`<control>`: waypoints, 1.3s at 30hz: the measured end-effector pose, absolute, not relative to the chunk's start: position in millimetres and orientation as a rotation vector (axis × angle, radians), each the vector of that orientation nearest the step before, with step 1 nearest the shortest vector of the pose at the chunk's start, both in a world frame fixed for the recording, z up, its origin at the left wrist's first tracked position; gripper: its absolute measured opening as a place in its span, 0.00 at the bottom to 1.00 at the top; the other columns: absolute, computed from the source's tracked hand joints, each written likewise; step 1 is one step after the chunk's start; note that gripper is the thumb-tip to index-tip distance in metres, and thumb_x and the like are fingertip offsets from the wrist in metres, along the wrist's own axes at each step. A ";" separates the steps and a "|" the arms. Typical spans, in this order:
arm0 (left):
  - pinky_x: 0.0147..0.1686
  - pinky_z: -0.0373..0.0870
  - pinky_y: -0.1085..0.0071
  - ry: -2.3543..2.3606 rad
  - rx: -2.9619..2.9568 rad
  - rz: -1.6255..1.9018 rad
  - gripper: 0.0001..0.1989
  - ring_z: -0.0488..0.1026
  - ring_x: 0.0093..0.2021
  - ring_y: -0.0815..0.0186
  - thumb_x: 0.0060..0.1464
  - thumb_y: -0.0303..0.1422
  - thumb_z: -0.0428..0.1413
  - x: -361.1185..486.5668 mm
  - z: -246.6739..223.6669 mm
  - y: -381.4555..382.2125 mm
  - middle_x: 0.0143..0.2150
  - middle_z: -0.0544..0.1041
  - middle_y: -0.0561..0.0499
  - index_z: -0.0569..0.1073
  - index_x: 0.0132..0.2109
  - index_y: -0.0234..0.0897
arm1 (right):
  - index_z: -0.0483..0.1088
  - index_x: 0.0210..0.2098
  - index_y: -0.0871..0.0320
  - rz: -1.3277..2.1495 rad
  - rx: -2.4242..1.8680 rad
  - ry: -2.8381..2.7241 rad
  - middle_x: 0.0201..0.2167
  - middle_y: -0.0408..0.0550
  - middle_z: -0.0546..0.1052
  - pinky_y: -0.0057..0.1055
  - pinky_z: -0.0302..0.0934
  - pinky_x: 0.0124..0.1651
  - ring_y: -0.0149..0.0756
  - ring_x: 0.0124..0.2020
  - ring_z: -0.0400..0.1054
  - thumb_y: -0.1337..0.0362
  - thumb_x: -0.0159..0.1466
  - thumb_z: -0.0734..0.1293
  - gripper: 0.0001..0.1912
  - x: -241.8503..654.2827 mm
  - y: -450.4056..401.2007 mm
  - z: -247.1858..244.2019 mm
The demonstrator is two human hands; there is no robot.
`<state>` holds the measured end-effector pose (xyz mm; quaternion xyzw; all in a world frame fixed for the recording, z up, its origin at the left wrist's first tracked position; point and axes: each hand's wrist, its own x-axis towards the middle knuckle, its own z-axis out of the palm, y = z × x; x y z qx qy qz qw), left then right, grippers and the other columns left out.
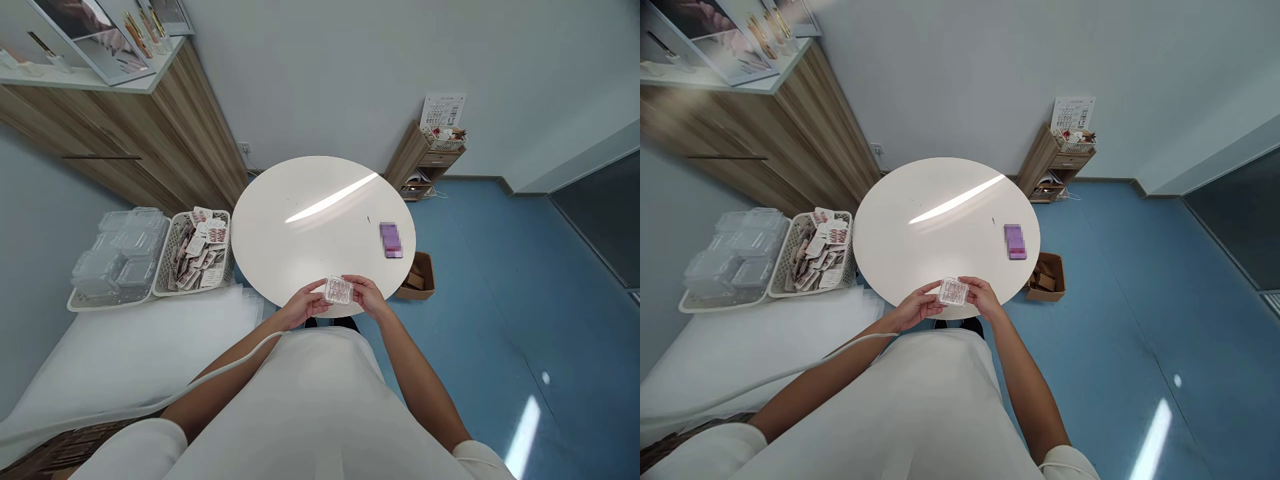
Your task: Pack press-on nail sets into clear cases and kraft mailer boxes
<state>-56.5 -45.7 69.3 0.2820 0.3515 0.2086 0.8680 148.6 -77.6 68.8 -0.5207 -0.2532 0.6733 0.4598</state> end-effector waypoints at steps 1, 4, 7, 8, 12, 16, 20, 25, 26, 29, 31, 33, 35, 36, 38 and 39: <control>0.44 0.68 0.65 0.737 0.589 0.434 0.28 0.73 0.42 0.63 0.50 0.31 0.54 -57.1 69.7 -45.7 0.41 0.75 0.45 0.58 0.58 0.40 | 0.72 0.36 0.56 1.653 -1.287 -0.619 0.36 0.47 0.76 0.35 0.64 0.41 0.34 0.38 0.70 0.63 0.51 0.65 0.13 147.7 -78.1 68.8; 0.43 0.69 0.63 0.744 0.633 0.424 0.27 0.73 0.42 0.62 0.51 0.36 0.53 -58.7 69.2 -46.2 0.40 0.75 0.45 0.58 0.58 0.40 | 0.72 0.36 0.56 1.636 -1.305 -0.612 0.36 0.48 0.76 0.35 0.64 0.42 0.35 0.38 0.70 0.64 0.50 0.64 0.13 145.2 -79.1 69.3; 0.43 0.68 0.63 0.783 0.743 0.406 0.31 0.73 0.41 0.63 0.47 0.37 0.57 -58.5 64.8 -48.4 0.40 0.75 0.45 0.57 0.58 0.41 | 0.72 0.38 0.56 1.620 -1.336 -0.639 0.38 0.48 0.75 0.35 0.64 0.43 0.35 0.39 0.70 0.62 0.51 0.64 0.14 143.3 -80.0 70.9; 0.43 0.68 0.63 0.801 0.773 0.405 0.33 0.74 0.40 0.64 0.45 0.36 0.59 -57.7 62.6 -49.5 0.39 0.76 0.46 0.56 0.58 0.41 | 0.71 0.39 0.56 1.609 -1.347 -0.655 0.39 0.48 0.75 0.36 0.64 0.43 0.36 0.40 0.69 0.61 0.52 0.64 0.15 142.8 -80.5 71.5; 0.42 0.68 0.63 0.866 0.792 0.436 0.31 0.74 0.38 0.64 0.43 0.36 0.61 -52.3 54.4 -53.2 0.35 0.76 0.46 0.60 0.54 0.37 | 0.66 0.46 0.51 1.503 -1.356 -0.712 0.48 0.49 0.70 0.37 0.64 0.43 0.38 0.46 0.66 0.58 0.52 0.66 0.21 140.8 -84.0 72.8; 0.41 0.67 0.65 0.887 0.765 0.469 0.27 0.74 0.37 0.64 0.42 0.37 0.61 -48.3 51.6 -53.5 0.33 0.76 0.46 0.64 0.48 0.35 | 0.60 0.51 0.48 1.468 -1.412 -0.758 0.51 0.50 0.66 0.37 0.64 0.42 0.38 0.46 0.65 0.58 0.51 0.67 0.28 136.2 -89.9 70.1; 0.41 0.66 0.65 0.897 0.773 0.492 0.26 0.74 0.37 0.65 0.42 0.37 0.61 -44.8 49.0 -54.0 0.32 0.76 0.48 0.63 0.48 0.35 | 0.57 0.52 0.49 1.485 -1.498 -0.678 0.43 0.48 0.69 0.38 0.66 0.41 0.35 0.39 0.68 0.58 0.50 0.68 0.30 130.6 -95.4 64.5; 0.40 0.65 0.66 0.948 0.831 0.499 0.26 0.73 0.38 0.64 0.42 0.38 0.60 -33.8 45.4 -55.7 0.33 0.76 0.47 0.62 0.47 0.35 | 0.59 0.48 0.52 1.461 -1.500 -0.585 0.35 0.44 0.69 0.38 0.67 0.40 0.32 0.34 0.68 0.59 0.48 0.69 0.28 135.3 -97.0 61.0; 0.39 0.65 0.66 0.965 0.854 0.495 0.26 0.73 0.39 0.63 0.42 0.38 0.60 -31.1 45.6 -55.6 0.34 0.76 0.47 0.63 0.47 0.35 | 0.60 0.47 0.52 1.460 -1.496 -0.592 0.35 0.44 0.69 0.38 0.67 0.41 0.32 0.34 0.68 0.59 0.48 0.69 0.28 138.6 -96.6 61.5; 0.37 0.65 0.66 1.027 0.920 0.491 0.26 0.73 0.39 0.61 0.41 0.41 0.60 -23.2 48.2 -53.8 0.35 0.76 0.46 0.64 0.47 0.35 | 0.61 0.46 0.54 1.482 -1.478 -0.614 0.35 0.44 0.70 0.38 0.66 0.41 0.32 0.34 0.68 0.58 0.47 0.69 0.28 150.8 -94.2 64.4; 0.37 0.64 0.66 1.063 0.951 0.497 0.25 0.73 0.38 0.61 0.42 0.42 0.59 -18.0 50.2 -51.9 0.34 0.76 0.46 0.65 0.46 0.34 | 0.61 0.47 0.54 1.513 -1.457 -0.626 0.36 0.45 0.70 0.38 0.65 0.42 0.32 0.34 0.68 0.59 0.46 0.70 0.29 159.5 -91.6 66.5; 0.36 0.64 0.67 1.085 0.970 0.510 0.23 0.73 0.37 0.62 0.43 0.42 0.58 -12.5 51.1 -50.0 0.33 0.75 0.46 0.66 0.44 0.33 | 0.61 0.47 0.54 1.546 -1.434 -0.642 0.38 0.46 0.70 0.38 0.65 0.43 0.32 0.34 0.68 0.61 0.45 0.71 0.30 167.4 -88.3 67.8; 0.35 0.64 0.68 1.097 0.975 0.532 0.23 0.73 0.35 0.63 0.42 0.42 0.58 -6.8 50.1 -48.6 0.32 0.75 0.46 0.66 0.43 0.33 | 0.61 0.47 0.53 1.567 -1.424 -0.655 0.39 0.47 0.70 0.39 0.64 0.43 0.33 0.34 0.69 0.62 0.44 0.71 0.31 174.4 -84.5 68.6; 0.34 0.64 0.68 1.102 0.975 0.548 0.23 0.73 0.34 0.64 0.42 0.42 0.58 -3.9 49.0 -48.2 0.31 0.75 0.47 0.66 0.43 0.32 | 0.61 0.48 0.53 1.570 -1.425 -0.658 0.39 0.47 0.70 0.39 0.64 0.42 0.33 0.34 0.69 0.62 0.44 0.71 0.31 177.4 -82.6 68.9; 0.33 0.63 0.69 1.109 0.986 0.581 0.23 0.72 0.32 0.66 0.42 0.42 0.58 1.4 45.9 -47.9 0.28 0.74 0.50 0.66 0.43 0.33 | 0.61 0.48 0.53 1.567 -1.434 -0.676 0.39 0.47 0.70 0.39 0.64 0.42 0.33 0.34 0.69 0.62 0.44 0.71 0.31 182.9 -79.1 69.9; 0.33 0.63 0.70 1.112 1.001 0.595 0.22 0.72 0.30 0.67 0.43 0.42 0.58 3.7 44.3 -48.0 0.27 0.73 0.51 0.66 0.43 0.33 | 0.61 0.48 0.53 1.558 -1.441 -0.698 0.39 0.47 0.70 0.39 0.63 0.41 0.33 0.33 0.69 0.62 0.45 0.70 0.31 185.4 -77.7 70.5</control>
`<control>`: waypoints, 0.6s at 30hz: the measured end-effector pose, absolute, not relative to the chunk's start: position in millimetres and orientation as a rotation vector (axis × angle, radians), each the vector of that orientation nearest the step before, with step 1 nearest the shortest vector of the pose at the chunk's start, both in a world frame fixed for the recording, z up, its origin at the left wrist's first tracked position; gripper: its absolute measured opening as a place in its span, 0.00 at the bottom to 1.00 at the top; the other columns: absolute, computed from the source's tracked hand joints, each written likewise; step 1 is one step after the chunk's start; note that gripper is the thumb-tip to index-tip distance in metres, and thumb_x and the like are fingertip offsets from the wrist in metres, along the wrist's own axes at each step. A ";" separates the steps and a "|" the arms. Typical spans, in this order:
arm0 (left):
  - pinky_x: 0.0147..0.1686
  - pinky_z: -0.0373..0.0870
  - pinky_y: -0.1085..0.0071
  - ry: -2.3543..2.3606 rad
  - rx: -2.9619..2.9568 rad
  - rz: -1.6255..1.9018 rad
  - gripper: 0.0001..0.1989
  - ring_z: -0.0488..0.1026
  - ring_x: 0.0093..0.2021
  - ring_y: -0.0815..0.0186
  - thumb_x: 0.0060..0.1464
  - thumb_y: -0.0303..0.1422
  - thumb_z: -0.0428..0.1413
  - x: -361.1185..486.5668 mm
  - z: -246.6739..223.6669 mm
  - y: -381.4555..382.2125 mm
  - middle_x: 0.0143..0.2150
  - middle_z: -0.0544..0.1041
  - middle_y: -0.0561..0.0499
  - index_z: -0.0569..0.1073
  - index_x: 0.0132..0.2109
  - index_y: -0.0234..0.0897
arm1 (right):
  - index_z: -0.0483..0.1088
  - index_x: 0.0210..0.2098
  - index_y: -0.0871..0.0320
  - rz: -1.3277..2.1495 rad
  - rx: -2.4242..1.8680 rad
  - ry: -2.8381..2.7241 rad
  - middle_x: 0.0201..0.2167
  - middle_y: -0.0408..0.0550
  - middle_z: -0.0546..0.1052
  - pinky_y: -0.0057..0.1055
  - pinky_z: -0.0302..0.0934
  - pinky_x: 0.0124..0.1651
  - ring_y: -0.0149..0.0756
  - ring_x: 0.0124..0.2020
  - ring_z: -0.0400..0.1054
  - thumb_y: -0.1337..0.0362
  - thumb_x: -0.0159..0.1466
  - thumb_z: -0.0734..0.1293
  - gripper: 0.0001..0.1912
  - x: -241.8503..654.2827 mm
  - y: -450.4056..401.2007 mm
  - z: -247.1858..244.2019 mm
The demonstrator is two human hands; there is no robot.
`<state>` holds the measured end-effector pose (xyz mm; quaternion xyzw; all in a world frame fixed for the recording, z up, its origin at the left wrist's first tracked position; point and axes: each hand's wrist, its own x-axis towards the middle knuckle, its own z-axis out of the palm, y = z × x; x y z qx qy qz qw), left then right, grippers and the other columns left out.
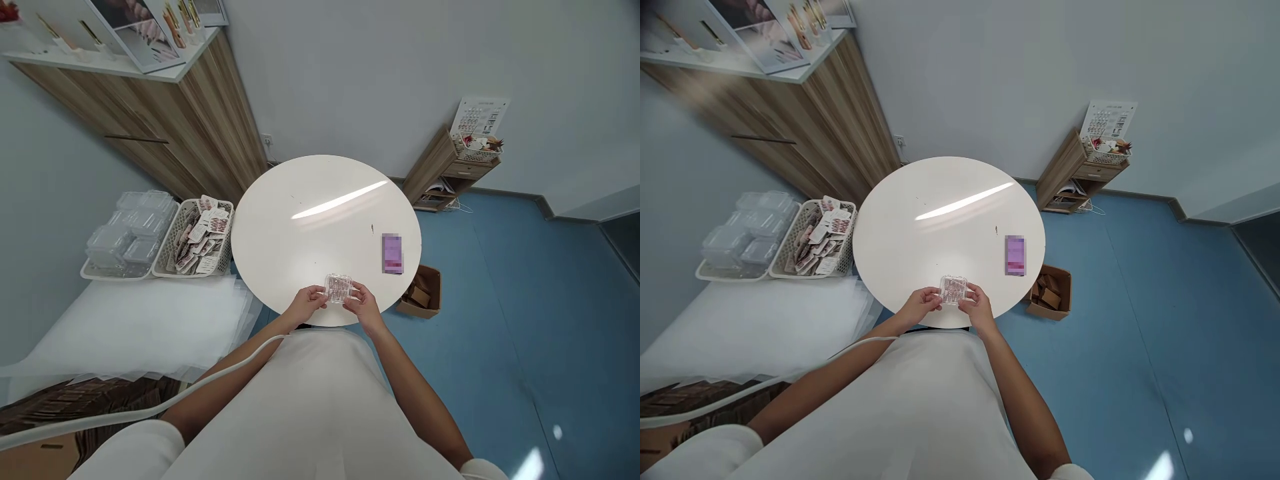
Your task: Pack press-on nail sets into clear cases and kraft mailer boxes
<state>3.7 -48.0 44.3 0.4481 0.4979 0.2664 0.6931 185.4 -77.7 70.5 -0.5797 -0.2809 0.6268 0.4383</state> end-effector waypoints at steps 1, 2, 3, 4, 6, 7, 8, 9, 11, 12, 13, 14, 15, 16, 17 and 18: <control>0.32 0.63 0.70 1.112 1.021 0.604 0.22 0.71 0.28 0.68 0.43 0.43 0.57 5.8 43.0 -48.2 0.26 0.72 0.53 0.66 0.42 0.33 | 0.61 0.48 0.53 1.549 -1.446 -0.731 0.39 0.47 0.71 0.38 0.63 0.41 0.32 0.33 0.69 0.62 0.45 0.70 0.31 187.9 -76.5 71.1; 0.31 0.63 0.71 1.109 1.043 0.609 0.21 0.70 0.26 0.70 0.44 0.43 0.57 7.8 42.2 -48.5 0.24 0.71 0.54 0.66 0.41 0.34 | 0.61 0.48 0.53 1.544 -1.449 -0.768 0.39 0.47 0.71 0.37 0.62 0.41 0.32 0.33 0.69 0.62 0.45 0.70 0.30 190.3 -75.5 71.6; 0.30 0.63 0.72 1.105 1.064 0.610 0.20 0.68 0.25 0.71 0.44 0.43 0.56 9.6 41.8 -48.8 0.23 0.69 0.56 0.66 0.40 0.34 | 0.62 0.48 0.54 1.540 -1.451 -0.801 0.39 0.47 0.71 0.37 0.62 0.41 0.32 0.32 0.69 0.62 0.45 0.70 0.30 192.8 -74.7 71.9; 0.28 0.62 0.73 1.103 1.079 0.609 0.19 0.67 0.23 0.72 0.44 0.43 0.56 11.4 42.1 -49.0 0.22 0.68 0.57 0.66 0.40 0.34 | 0.62 0.48 0.54 1.541 -1.452 -0.823 0.39 0.47 0.71 0.36 0.62 0.41 0.31 0.32 0.69 0.62 0.45 0.70 0.30 195.2 -74.0 71.9; 0.25 0.60 0.75 1.117 1.088 0.610 0.18 0.63 0.20 0.74 0.44 0.43 0.56 15.3 44.2 -49.3 0.21 0.68 0.57 0.65 0.38 0.34 | 0.62 0.47 0.54 1.565 -1.450 -0.821 0.38 0.47 0.71 0.36 0.62 0.40 0.31 0.30 0.68 0.62 0.45 0.70 0.29 199.9 -72.4 70.6; 0.23 0.59 0.75 1.132 1.083 0.613 0.18 0.62 0.20 0.75 0.44 0.43 0.56 17.5 45.7 -49.3 0.22 0.68 0.57 0.65 0.38 0.34 | 0.62 0.47 0.54 1.580 -1.450 -0.801 0.36 0.46 0.71 0.36 0.63 0.39 0.30 0.29 0.68 0.62 0.45 0.70 0.29 202.1 -71.4 69.5; 0.22 0.58 0.76 1.149 1.075 0.614 0.19 0.61 0.19 0.76 0.44 0.43 0.56 19.8 47.5 -49.1 0.23 0.69 0.56 0.65 0.38 0.34 | 0.62 0.47 0.54 1.591 -1.450 -0.774 0.35 0.46 0.70 0.37 0.64 0.38 0.30 0.29 0.68 0.63 0.45 0.70 0.29 204.0 -70.3 68.3; 0.22 0.57 0.76 1.166 1.066 0.616 0.19 0.60 0.19 0.76 0.44 0.43 0.56 22.2 49.1 -48.9 0.24 0.70 0.55 0.65 0.39 0.34 | 0.61 0.47 0.54 1.600 -1.448 -0.746 0.34 0.45 0.70 0.37 0.64 0.37 0.31 0.29 0.68 0.63 0.45 0.70 0.30 205.8 -69.2 67.1; 0.23 0.59 0.75 1.195 1.057 0.627 0.20 0.61 0.20 0.75 0.44 0.44 0.55 27.0 51.8 -48.6 0.25 0.72 0.53 0.65 0.41 0.34 | 0.60 0.48 0.52 1.605 -1.443 -0.701 0.32 0.43 0.69 0.37 0.65 0.37 0.31 0.29 0.67 0.63 0.45 0.70 0.31 209.0 -66.9 65.6; 0.25 0.60 0.74 1.206 1.058 0.636 0.21 0.63 0.20 0.74 0.45 0.44 0.55 29.4 52.6 -48.6 0.26 0.73 0.53 0.64 0.43 0.34 | 0.59 0.49 0.52 1.604 -1.438 -0.694 0.32 0.42 0.69 0.37 0.65 0.37 0.30 0.29 0.67 0.63 0.45 0.70 0.32 210.4 -65.8 65.3; 0.28 0.62 0.73 1.214 1.062 0.646 0.22 0.65 0.22 0.73 0.45 0.44 0.55 31.7 52.9 -48.8 0.27 0.73 0.52 0.64 0.44 0.35 | 0.58 0.50 0.51 1.602 -1.434 -0.697 0.32 0.42 0.68 0.37 0.65 0.38 0.30 0.29 0.67 0.63 0.45 0.70 0.33 211.8 -64.9 65.4; 0.31 0.64 0.72 1.219 1.070 0.658 0.23 0.67 0.24 0.72 0.46 0.44 0.55 33.8 52.9 -49.3 0.29 0.74 0.51 0.63 0.46 0.35 | 0.58 0.50 0.50 1.597 -1.430 -0.708 0.32 0.41 0.68 0.37 0.65 0.38 0.30 0.28 0.67 0.63 0.45 0.70 0.34 213.2 -64.1 65.7; 0.34 0.65 0.70 1.227 1.080 0.677 0.24 0.69 0.28 0.70 0.46 0.44 0.54 35.6 52.5 -50.0 0.31 0.74 0.50 0.63 0.47 0.35 | 0.57 0.51 0.50 1.591 -1.429 -0.724 0.32 0.41 0.68 0.37 0.65 0.38 0.29 0.28 0.67 0.62 0.45 0.70 0.34 214.6 -63.5 66.1; 0.37 0.65 0.68 1.239 1.094 0.700 0.25 0.71 0.32 0.69 0.46 0.44 0.54 37.2 51.9 -50.9 0.35 0.74 0.47 0.63 0.49 0.35 | 0.57 0.51 0.50 1.583 -1.429 -0.741 0.33 0.41 0.68 0.37 0.65 0.38 0.29 0.28 0.67 0.62 0.46 0.69 0.34 216.1 -63.0 66.2; 0.39 0.65 0.67 1.256 1.110 0.725 0.26 0.71 0.36 0.67 0.46 0.44 0.54 38.4 51.3 -52.0 0.40 0.73 0.45 0.63 0.50 0.35 | 0.57 0.51 0.50 1.575 -1.430 -0.755 0.33 0.42 0.68 0.37 0.65 0.38 0.29 0.28 0.67 0.62 0.46 0.69 0.33 217.5 -62.5 66.1; 0.41 0.65 0.66 1.274 1.127 0.749 0.26 0.70 0.39 0.66 0.47 0.43 0.54 39.3 50.9 -53.2 0.44 0.71 0.43 0.62 0.51 0.36 | 0.57 0.51 0.50 1.571 -1.431 -0.769 0.34 0.42 0.68 0.37 0.64 0.38 0.29 0.28 0.67 0.61 0.46 0.69 0.33 218.7 -62.0 65.6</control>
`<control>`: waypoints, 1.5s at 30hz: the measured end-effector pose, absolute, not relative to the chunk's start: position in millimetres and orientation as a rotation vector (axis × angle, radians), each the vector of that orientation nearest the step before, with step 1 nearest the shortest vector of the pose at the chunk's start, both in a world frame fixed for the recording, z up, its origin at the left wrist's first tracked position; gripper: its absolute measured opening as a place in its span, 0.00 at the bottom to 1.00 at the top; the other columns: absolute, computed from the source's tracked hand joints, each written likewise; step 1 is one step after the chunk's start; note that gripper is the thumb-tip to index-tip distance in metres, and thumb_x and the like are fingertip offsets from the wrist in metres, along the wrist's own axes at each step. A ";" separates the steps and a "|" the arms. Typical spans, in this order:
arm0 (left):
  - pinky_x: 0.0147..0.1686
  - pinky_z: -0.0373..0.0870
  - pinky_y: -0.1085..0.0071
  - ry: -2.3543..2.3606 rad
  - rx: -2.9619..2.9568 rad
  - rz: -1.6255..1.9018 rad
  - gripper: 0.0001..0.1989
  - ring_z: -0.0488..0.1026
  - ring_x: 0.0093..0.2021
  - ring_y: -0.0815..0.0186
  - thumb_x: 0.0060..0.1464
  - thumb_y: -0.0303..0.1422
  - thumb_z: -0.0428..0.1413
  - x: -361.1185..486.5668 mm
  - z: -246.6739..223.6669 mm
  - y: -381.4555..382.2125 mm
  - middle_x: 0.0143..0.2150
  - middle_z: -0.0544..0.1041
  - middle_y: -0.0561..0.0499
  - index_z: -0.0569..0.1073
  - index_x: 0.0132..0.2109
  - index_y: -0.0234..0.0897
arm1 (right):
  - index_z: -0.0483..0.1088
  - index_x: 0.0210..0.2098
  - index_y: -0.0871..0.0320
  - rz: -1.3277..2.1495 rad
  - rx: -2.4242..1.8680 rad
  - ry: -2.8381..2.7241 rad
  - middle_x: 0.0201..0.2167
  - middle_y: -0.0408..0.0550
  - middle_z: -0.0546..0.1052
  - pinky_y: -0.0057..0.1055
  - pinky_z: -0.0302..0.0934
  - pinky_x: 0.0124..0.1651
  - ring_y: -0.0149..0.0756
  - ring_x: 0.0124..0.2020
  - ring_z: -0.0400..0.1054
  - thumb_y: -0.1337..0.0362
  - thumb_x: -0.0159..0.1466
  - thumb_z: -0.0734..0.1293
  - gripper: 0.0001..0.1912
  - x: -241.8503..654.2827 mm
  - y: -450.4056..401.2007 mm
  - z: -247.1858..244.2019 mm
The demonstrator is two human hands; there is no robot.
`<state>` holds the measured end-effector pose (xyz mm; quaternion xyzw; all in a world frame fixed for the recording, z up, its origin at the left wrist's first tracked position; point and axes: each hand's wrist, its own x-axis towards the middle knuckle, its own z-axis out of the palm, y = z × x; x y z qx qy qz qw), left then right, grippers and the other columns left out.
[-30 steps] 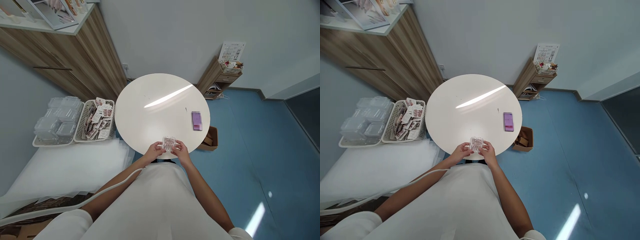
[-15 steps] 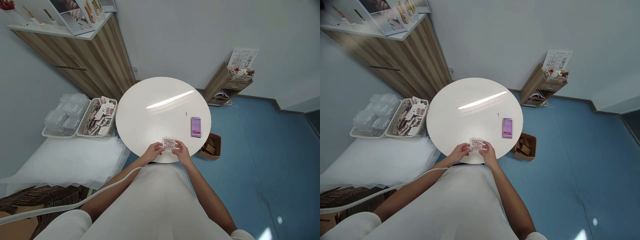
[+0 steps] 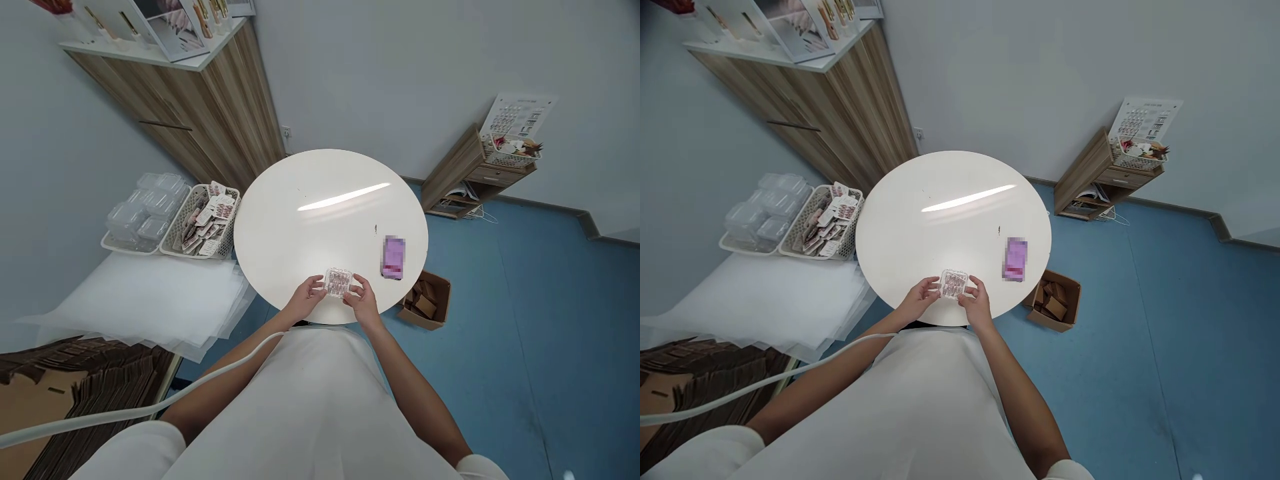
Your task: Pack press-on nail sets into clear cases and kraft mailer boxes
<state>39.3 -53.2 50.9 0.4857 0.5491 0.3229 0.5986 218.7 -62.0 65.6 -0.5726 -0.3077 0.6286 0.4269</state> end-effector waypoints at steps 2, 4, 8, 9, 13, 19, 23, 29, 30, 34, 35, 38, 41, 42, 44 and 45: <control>0.42 0.66 0.65 1.308 1.155 0.776 0.27 0.69 0.42 0.64 0.47 0.43 0.54 40.2 51.1 -55.6 0.50 0.67 0.42 0.62 0.53 0.37 | 0.57 0.51 0.51 1.574 -1.430 -0.792 0.35 0.43 0.69 0.36 0.64 0.38 0.29 0.28 0.67 0.61 0.47 0.69 0.32 220.7 -60.9 63.2; 0.42 0.66 0.63 1.322 1.166 0.770 0.26 0.69 0.43 0.63 0.47 0.42 0.54 40.1 52.8 -57.7 0.51 0.67 0.42 0.63 0.53 0.38 | 0.57 0.51 0.51 1.588 -1.425 -0.812 0.35 0.44 0.69 0.36 0.64 0.38 0.29 0.28 0.67 0.61 0.47 0.68 0.32 221.1 -59.5 59.2; 0.42 0.68 0.62 1.340 1.152 0.772 0.25 0.68 0.44 0.62 0.47 0.41 0.54 38.2 57.0 -60.2 0.50 0.68 0.43 0.65 0.52 0.37 | 0.56 0.51 0.52 1.593 -1.418 -0.864 0.38 0.46 0.69 0.37 0.63 0.40 0.32 0.31 0.68 0.62 0.49 0.67 0.31 216.2 -55.6 51.5; 0.42 0.68 0.62 1.345 1.144 0.780 0.25 0.68 0.44 0.62 0.47 0.41 0.54 37.2 57.3 -60.4 0.50 0.68 0.43 0.65 0.52 0.38 | 0.56 0.51 0.52 1.588 -1.412 -0.884 0.39 0.47 0.69 0.37 0.62 0.40 0.33 0.33 0.68 0.61 0.49 0.67 0.30 213.9 -54.4 50.4; 0.41 0.69 0.62 1.359 1.119 0.817 0.25 0.67 0.45 0.61 0.47 0.39 0.55 30.4 54.4 -58.3 0.51 0.66 0.42 0.64 0.53 0.38 | 0.53 0.53 0.52 1.578 -1.373 -0.994 0.44 0.50 0.67 0.38 0.61 0.43 0.35 0.40 0.67 0.63 0.52 0.64 0.30 201.2 -48.6 48.7; 0.41 0.69 0.64 1.383 1.070 0.847 0.27 0.64 0.49 0.61 0.46 0.38 0.56 5.5 47.9 -46.6 0.54 0.60 0.43 0.62 0.54 0.41 | 0.50 0.57 0.48 1.532 -1.460 -1.154 0.53 0.49 0.58 0.37 0.60 0.45 0.39 0.53 0.55 0.64 0.51 0.65 0.35 173.1 -38.0 48.2; 0.41 0.69 0.65 1.417 1.042 0.828 0.27 0.63 0.50 0.60 0.46 0.38 0.56 -22.6 45.8 -36.5 0.53 0.61 0.44 0.62 0.54 0.42 | 0.52 0.56 0.47 1.503 -1.606 -1.169 0.52 0.49 0.57 0.38 0.60 0.46 0.40 0.52 0.54 0.62 0.49 0.65 0.35 144.8 -28.2 46.5; 0.45 0.65 0.63 1.583 1.147 0.768 0.26 0.62 0.51 0.60 0.48 0.38 0.54 -80.2 36.5 -17.1 0.50 0.63 0.45 0.61 0.55 0.41 | 0.53 0.56 0.46 1.595 -1.586 -1.195 0.48 0.47 0.59 0.37 0.60 0.46 0.38 0.48 0.58 0.62 0.48 0.66 0.36 82.6 -0.8 36.6; 0.45 0.64 0.63 1.610 1.165 0.751 0.27 0.62 0.51 0.59 0.48 0.39 0.54 -91.0 34.6 -13.1 0.50 0.63 0.44 0.61 0.55 0.41 | 0.52 0.56 0.46 1.603 -1.588 -1.216 0.48 0.47 0.59 0.37 0.59 0.46 0.38 0.48 0.58 0.62 0.48 0.66 0.36 71.1 5.1 34.3; 0.42 0.65 0.66 1.682 1.133 0.704 0.29 0.62 0.50 0.59 0.47 0.40 0.54 -131.9 25.3 5.6 0.50 0.61 0.43 0.60 0.56 0.39 | 0.51 0.57 0.48 1.623 -1.617 -1.324 0.47 0.48 0.60 0.38 0.59 0.46 0.38 0.46 0.59 0.62 0.48 0.66 0.37 27.4 30.0 24.8; 0.41 0.65 0.67 1.690 1.108 0.697 0.29 0.62 0.49 0.59 0.47 0.41 0.54 -141.0 22.0 11.0 0.51 0.61 0.42 0.60 0.56 0.38 | 0.51 0.57 0.49 1.624 -1.627 -1.347 0.47 0.49 0.60 0.38 0.59 0.46 0.38 0.46 0.59 0.62 0.48 0.66 0.38 17.5 36.2 22.2; 0.40 0.66 0.68 1.721 1.050 0.685 0.31 0.63 0.48 0.60 0.47 0.41 0.54 -163.5 9.0 27.8 0.51 0.59 0.41 0.59 0.57 0.35 | 0.51 0.57 0.51 1.619 -1.649 -1.413 0.46 0.49 0.60 0.37 0.60 0.45 0.38 0.44 0.60 0.63 0.48 0.66 0.38 -9.0 54.4 12.9; 0.40 0.66 0.69 1.758 1.036 0.690 0.31 0.62 0.48 0.60 0.47 0.41 0.54 -179.1 -6.6 43.7 0.51 0.59 0.41 0.59 0.57 0.34 | 0.52 0.57 0.53 1.611 -1.666 -1.466 0.46 0.50 0.61 0.36 0.60 0.43 0.37 0.42 0.60 0.63 0.48 0.66 0.37 -30.5 71.1 2.0; 0.41 0.65 0.69 1.766 1.032 0.692 0.31 0.62 0.48 0.60 0.47 0.41 0.54 -183.0 -11.8 48.2 0.51 0.58 0.41 0.58 0.57 0.35 | 0.52 0.57 0.53 1.605 -1.676 -1.473 0.45 0.50 0.61 0.36 0.60 0.43 0.37 0.41 0.60 0.63 0.48 0.66 0.37 -36.4 76.1 -1.5; 0.42 0.65 0.69 1.777 1.020 0.694 0.31 0.62 0.49 0.60 0.47 0.41 0.54 -188.9 -21.2 55.4 0.51 0.58 0.42 0.58 0.57 0.36 | 0.53 0.56 0.53 1.586 -1.699 -1.475 0.45 0.49 0.61 0.36 0.60 0.44 0.36 0.40 0.60 0.63 0.48 0.66 0.37 -46.3 84.5 -7.4; 0.42 0.64 0.69 1.779 1.019 0.695 0.31 0.62 0.49 0.60 0.47 0.41 0.54 -191.2 -25.1 58.1 0.52 0.58 0.42 0.58 0.58 0.37 | 0.53 0.56 0.53 1.576 -1.711 -1.475 0.45 0.49 0.61 0.35 0.59 0.45 0.36 0.40 0.60 0.63 0.47 0.66 0.36 -50.1 87.9 -9.6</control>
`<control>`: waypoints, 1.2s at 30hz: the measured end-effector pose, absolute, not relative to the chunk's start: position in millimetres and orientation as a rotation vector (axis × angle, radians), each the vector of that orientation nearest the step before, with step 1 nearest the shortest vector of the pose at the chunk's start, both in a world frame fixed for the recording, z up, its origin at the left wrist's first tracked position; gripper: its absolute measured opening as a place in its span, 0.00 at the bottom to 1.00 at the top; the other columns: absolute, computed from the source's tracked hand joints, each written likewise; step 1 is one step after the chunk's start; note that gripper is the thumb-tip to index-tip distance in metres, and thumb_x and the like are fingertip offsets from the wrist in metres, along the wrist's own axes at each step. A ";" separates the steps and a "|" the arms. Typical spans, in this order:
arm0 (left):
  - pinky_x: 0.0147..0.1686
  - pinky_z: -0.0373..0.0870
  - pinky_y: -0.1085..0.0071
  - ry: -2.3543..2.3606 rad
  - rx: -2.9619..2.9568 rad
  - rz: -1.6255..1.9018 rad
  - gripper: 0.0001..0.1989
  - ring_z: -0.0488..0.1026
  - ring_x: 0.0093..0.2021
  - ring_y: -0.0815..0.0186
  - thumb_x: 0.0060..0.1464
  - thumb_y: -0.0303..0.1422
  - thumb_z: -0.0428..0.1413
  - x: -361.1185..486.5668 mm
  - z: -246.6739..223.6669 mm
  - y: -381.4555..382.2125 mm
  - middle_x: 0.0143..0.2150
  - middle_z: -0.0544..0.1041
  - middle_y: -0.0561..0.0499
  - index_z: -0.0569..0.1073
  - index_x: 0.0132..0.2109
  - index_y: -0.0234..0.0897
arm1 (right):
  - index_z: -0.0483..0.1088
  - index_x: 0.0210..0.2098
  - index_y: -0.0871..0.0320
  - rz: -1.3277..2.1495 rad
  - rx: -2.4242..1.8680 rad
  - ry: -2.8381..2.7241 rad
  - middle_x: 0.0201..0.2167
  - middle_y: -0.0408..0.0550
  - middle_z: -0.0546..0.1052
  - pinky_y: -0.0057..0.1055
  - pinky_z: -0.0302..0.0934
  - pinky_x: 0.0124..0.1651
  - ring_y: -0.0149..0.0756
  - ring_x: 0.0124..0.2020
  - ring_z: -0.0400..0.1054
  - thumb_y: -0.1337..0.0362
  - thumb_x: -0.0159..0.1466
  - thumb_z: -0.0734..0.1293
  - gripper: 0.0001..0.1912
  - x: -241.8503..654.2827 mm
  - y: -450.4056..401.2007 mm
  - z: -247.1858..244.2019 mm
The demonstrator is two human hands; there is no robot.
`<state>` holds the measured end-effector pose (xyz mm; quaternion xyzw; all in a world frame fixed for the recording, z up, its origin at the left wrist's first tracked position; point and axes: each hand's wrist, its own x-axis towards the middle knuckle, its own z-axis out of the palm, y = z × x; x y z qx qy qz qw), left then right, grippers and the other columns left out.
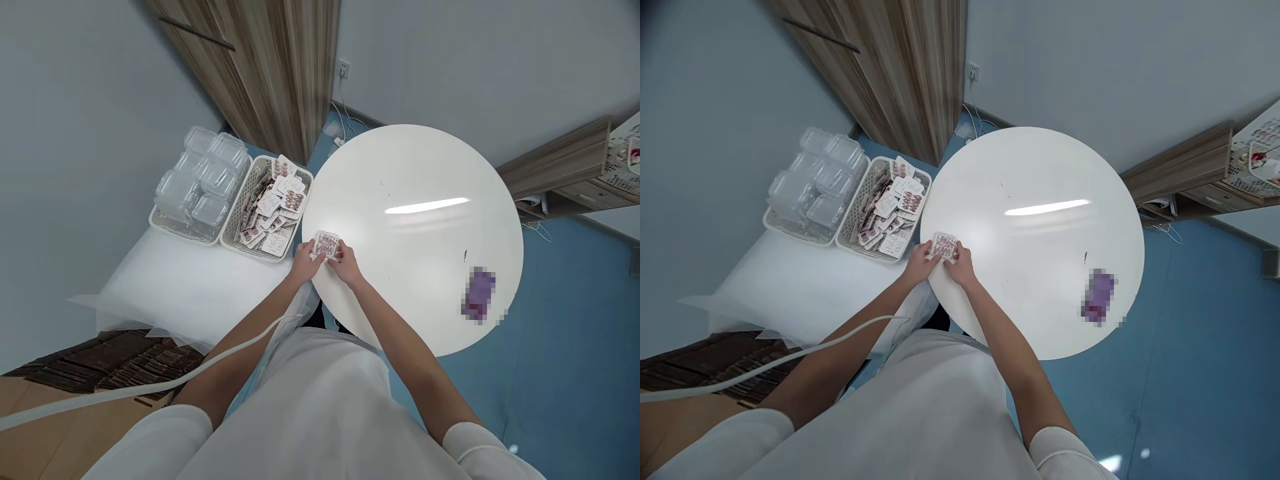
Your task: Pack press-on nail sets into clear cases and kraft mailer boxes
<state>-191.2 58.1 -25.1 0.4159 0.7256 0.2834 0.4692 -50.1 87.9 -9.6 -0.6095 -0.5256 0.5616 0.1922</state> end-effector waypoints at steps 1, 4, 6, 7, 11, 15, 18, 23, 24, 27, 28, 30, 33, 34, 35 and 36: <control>0.43 0.64 0.68 1.778 1.023 0.696 0.31 0.62 0.49 0.60 0.47 0.41 0.53 -193.2 -28.4 60.2 0.52 0.57 0.42 0.57 0.58 0.37 | 0.53 0.56 0.53 1.570 -1.722 -1.478 0.45 0.49 0.62 0.35 0.59 0.45 0.36 0.40 0.60 0.64 0.47 0.66 0.36 -53.3 90.6 -11.3; 0.43 0.64 0.68 1.764 1.043 0.705 0.32 0.61 0.50 0.60 0.47 0.42 0.53 -197.4 -34.6 63.9 0.53 0.57 0.42 0.57 0.58 0.38 | 0.53 0.55 0.53 1.558 -1.733 -1.490 0.45 0.49 0.62 0.35 0.59 0.45 0.36 0.40 0.60 0.64 0.47 0.66 0.36 -58.6 95.2 -13.6; 0.43 0.64 0.68 1.750 1.049 0.716 0.31 0.61 0.50 0.60 0.47 0.41 0.53 -199.3 -36.1 65.1 0.53 0.56 0.43 0.57 0.58 0.39 | 0.55 0.54 0.53 1.544 -1.720 -1.500 0.44 0.48 0.63 0.35 0.60 0.44 0.36 0.39 0.59 0.64 0.47 0.66 0.35 -59.7 96.3 -14.0; 0.43 0.64 0.68 1.743 1.049 0.720 0.31 0.61 0.49 0.60 0.47 0.41 0.53 -200.1 -36.2 65.6 0.53 0.56 0.43 0.57 0.58 0.39 | 0.55 0.54 0.52 1.535 -1.714 -1.507 0.44 0.48 0.63 0.35 0.60 0.43 0.36 0.39 0.59 0.63 0.47 0.66 0.34 -60.0 96.5 -14.0; 0.44 0.63 0.67 1.730 1.048 0.721 0.31 0.61 0.50 0.60 0.47 0.41 0.53 -201.3 -34.3 66.6 0.52 0.56 0.44 0.56 0.58 0.40 | 0.54 0.55 0.53 1.520 -1.723 -1.540 0.45 0.49 0.62 0.34 0.60 0.44 0.36 0.40 0.60 0.64 0.48 0.66 0.35 -60.3 96.6 -15.4; 0.46 0.62 0.65 1.727 1.033 0.744 0.33 0.60 0.51 0.59 0.47 0.40 0.53 -199.6 -31.3 65.1 0.53 0.56 0.43 0.52 0.60 0.39 | 0.47 0.59 0.54 1.547 -1.708 -1.529 0.48 0.51 0.59 0.35 0.60 0.44 0.38 0.43 0.59 0.63 0.48 0.66 0.41 -59.4 94.0 -18.4; 0.47 0.61 0.63 1.736 1.027 0.771 0.35 0.58 0.53 0.58 0.48 0.39 0.53 -196.2 -29.9 60.3 0.55 0.55 0.42 0.48 0.61 0.40 | 0.40 0.61 0.51 1.574 -1.658 -1.510 0.50 0.51 0.56 0.35 0.60 0.44 0.38 0.46 0.57 0.63 0.47 0.67 0.46 -55.3 89.3 -19.1; 0.49 0.59 0.59 1.781 1.033 0.796 0.36 0.55 0.56 0.55 0.48 0.39 0.53 -185.9 -25.2 35.1 0.58 0.52 0.41 0.47 0.61 0.39 | 0.39 0.60 0.47 1.632 -1.638 -1.530 0.52 0.48 0.55 0.36 0.59 0.47 0.38 0.48 0.56 0.61 0.48 0.67 0.46 -37.6 71.2 -15.2; 0.50 0.58 0.59 1.795 1.039 0.800 0.36 0.55 0.56 0.55 0.48 0.39 0.53 -183.3 -23.0 26.3 0.58 0.53 0.40 0.48 0.61 0.38 | 0.39 0.60 0.47 1.642 -1.637 -1.546 0.52 0.48 0.55 0.37 0.58 0.47 0.38 0.49 0.56 0.61 0.48 0.67 0.46 -32.7 65.7 -14.5; 0.50 0.58 0.58 1.865 1.054 0.818 0.35 0.54 0.57 0.53 0.48 0.39 0.52 -175.5 -13.7 -8.1 0.57 0.55 0.40 0.49 0.60 0.38 | 0.41 0.60 0.51 1.611 -1.647 -1.626 0.52 0.51 0.56 0.38 0.57 0.49 0.39 0.49 0.56 0.61 0.48 0.66 0.45 -18.3 45.8 -13.5; 0.50 0.58 0.57 1.891 1.053 0.817 0.34 0.54 0.57 0.53 0.48 0.40 0.52 -173.3 -10.2 -21.6 0.57 0.56 0.40 0.49 0.60 0.38 | 0.41 0.60 0.53 1.573 -1.654 -1.660 0.51 0.52 0.56 0.39 0.55 0.51 0.40 0.50 0.55 0.62 0.49 0.66 0.44 -14.3 38.4 -13.0; 0.51 0.57 0.58 1.946 1.057 0.786 0.31 0.54 0.56 0.54 0.50 0.40 0.51 -170.5 -3.6 -50.3 0.56 0.57 0.41 0.52 0.59 0.39 | 0.40 0.60 0.55 1.469 -1.624 -1.744 0.52 0.54 0.56 0.41 0.52 0.53 0.41 0.52 0.53 0.63 0.51 0.63 0.41 -8.7 23.3 -11.2; 0.52 0.55 0.57 2.058 1.052 0.710 0.26 0.54 0.56 0.53 0.51 0.41 0.49 -171.8 3.6 -92.3 0.55 0.59 0.42 0.57 0.56 0.39 | 0.42 0.60 0.56 1.363 -1.456 -1.865 0.52 0.53 0.57 0.42 0.48 0.56 0.40 0.54 0.51 0.64 0.55 0.60 0.36 -9.0 3.3 -5.8; 0.52 0.55 0.56 2.091 1.046 0.671 0.25 0.54 0.56 0.53 0.51 0.42 0.49 -174.1 5.1 -104.8 0.55 0.59 0.42 0.59 0.55 0.39 | 0.45 0.59 0.56 1.374 -1.382 -1.906 0.52 0.53 0.59 0.41 0.48 0.56 0.40 0.54 0.52 0.64 0.55 0.59 0.33 -11.6 -1.7 -3.7; 0.51 0.55 0.55 2.124 1.034 0.628 0.25 0.54 0.56 0.52 0.51 0.42 0.49 -177.1 6.2 -116.1 0.55 0.59 0.41 0.60 0.55 0.39 | 0.48 0.58 0.56 1.410 -1.305 -1.954 0.50 0.52 0.60 0.41 0.49 0.55 0.39 0.53 0.54 0.64 0.56 0.59 0.31 -15.5 -5.6 -1.8; 0.51 0.55 0.54 2.157 1.017 0.585 0.24 0.53 0.57 0.50 0.50 0.42 0.49 -180.9 6.9 -126.2 0.55 0.58 0.40 0.61 0.54 0.39 | 0.52 0.57 0.55 1.462 -1.233 -2.010 0.49 0.51 0.62 0.41 0.50 0.54 0.39 0.51 0.55 0.65 0.56 0.58 0.29 -20.4 -8.3 -0.3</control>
